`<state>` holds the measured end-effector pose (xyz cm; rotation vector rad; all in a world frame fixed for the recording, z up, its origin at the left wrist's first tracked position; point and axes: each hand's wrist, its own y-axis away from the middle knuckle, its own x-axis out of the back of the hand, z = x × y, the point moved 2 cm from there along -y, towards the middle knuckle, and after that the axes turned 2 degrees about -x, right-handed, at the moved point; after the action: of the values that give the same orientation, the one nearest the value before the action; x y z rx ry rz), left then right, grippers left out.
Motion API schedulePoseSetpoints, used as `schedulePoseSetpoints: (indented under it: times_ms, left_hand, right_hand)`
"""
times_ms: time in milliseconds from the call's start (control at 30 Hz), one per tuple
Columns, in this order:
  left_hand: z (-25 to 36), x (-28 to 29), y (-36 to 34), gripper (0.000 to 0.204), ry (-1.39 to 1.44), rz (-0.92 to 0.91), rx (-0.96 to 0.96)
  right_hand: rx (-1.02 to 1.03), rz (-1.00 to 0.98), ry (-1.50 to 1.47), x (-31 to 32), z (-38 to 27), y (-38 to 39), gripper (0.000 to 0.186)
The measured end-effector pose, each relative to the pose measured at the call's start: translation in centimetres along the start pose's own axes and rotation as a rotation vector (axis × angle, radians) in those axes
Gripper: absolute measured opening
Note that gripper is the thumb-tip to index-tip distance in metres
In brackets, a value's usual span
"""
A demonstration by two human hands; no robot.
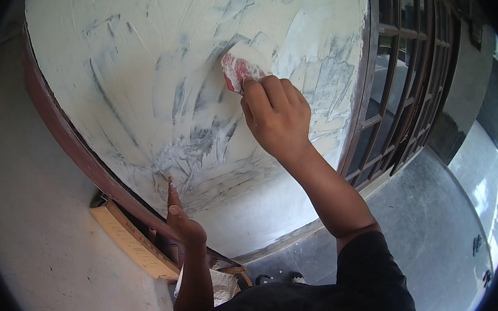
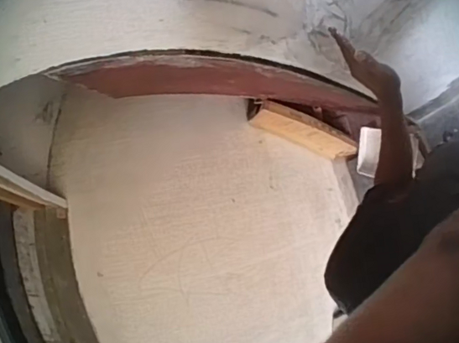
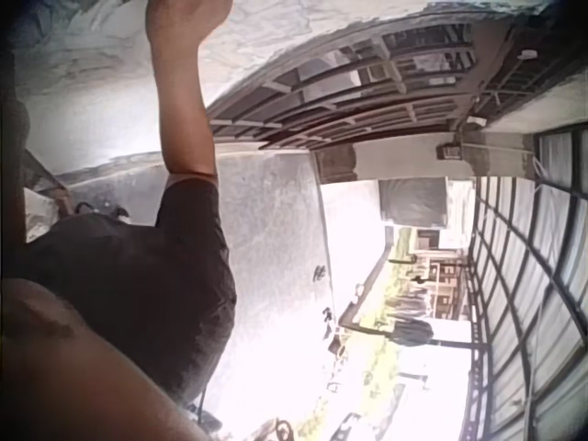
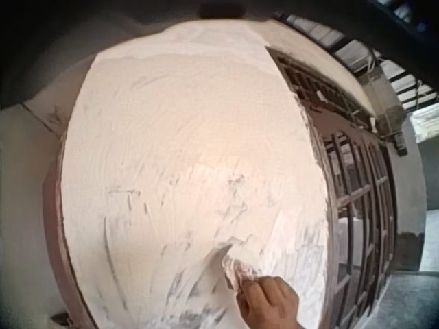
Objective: The person scoops plaster from a tray with a scraper and applies it across the wall surface.
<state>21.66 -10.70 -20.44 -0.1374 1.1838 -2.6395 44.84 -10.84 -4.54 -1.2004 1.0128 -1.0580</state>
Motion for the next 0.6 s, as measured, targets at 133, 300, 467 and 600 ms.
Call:
schedulePoseSetpoints:
  times_ms: [133,300,467,600]
  left_hand:
    - [0.2,-0.3,-0.1,0.083,0.001,0.0,0.001]
    - [0.2,1.0,-0.1,0.082,-0.036,0.018,-0.016]
    - [-0.5,2.3,-0.4,0.083,-0.095,0.058,-0.045]
    - [-0.4,2.6,-0.3,0.083,-0.109,0.066,-0.021]
  right_hand:
    - [0.186,-0.141,-0.002,-3.8,-2.1,1.4,0.016]
    - [0.389,-0.3,-0.241,-2.4,-9.3,9.2,0.012]
    - [0.182,-0.129,-0.284,-0.3,-6.4,3.1,0.023]
    - [0.136,0.025,-0.096,-2.6,-3.5,-2.1,0.024]
